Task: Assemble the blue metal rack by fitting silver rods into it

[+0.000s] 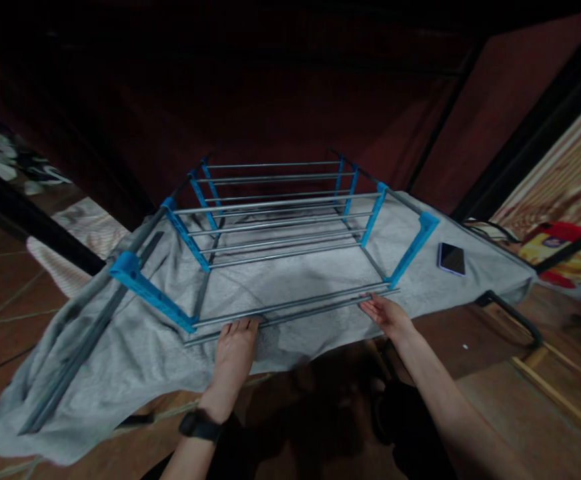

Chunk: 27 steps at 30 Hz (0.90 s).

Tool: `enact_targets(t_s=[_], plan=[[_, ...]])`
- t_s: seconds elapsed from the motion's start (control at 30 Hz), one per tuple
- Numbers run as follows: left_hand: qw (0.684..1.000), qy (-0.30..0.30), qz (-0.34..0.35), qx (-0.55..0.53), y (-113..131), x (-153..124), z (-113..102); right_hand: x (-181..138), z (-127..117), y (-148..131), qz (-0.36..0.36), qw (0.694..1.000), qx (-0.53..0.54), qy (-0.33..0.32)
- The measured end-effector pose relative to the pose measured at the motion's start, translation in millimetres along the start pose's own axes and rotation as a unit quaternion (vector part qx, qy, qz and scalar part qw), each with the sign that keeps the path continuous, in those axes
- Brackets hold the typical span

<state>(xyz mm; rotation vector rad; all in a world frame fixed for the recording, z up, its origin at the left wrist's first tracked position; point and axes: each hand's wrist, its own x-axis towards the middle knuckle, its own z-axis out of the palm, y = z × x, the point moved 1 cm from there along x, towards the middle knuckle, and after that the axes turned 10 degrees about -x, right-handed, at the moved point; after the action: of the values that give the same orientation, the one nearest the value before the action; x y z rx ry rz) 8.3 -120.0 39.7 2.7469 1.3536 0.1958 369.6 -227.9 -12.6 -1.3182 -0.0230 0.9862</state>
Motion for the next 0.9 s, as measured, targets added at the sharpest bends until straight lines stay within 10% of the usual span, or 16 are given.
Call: enact_targets(t_s=[0.33,0.7,0.9], plan=[[0.999,0.038,-0.014,-0.02,-14.8,-2.2,1.2,-4.1,5.7,0.4,-0.003,1.0,0.028,-0.009],[0.947,0.274,0.156,-0.059,19.6,-9.3,0.8,-13.4,14.3,-5.2,0.028,0.999,0.026,0.015],[0.915,0.103,0.085,-0.381,44.4,-5.8,28.4,-21.0,17.3,-1.0,0.039,0.999,0.029,0.009]])
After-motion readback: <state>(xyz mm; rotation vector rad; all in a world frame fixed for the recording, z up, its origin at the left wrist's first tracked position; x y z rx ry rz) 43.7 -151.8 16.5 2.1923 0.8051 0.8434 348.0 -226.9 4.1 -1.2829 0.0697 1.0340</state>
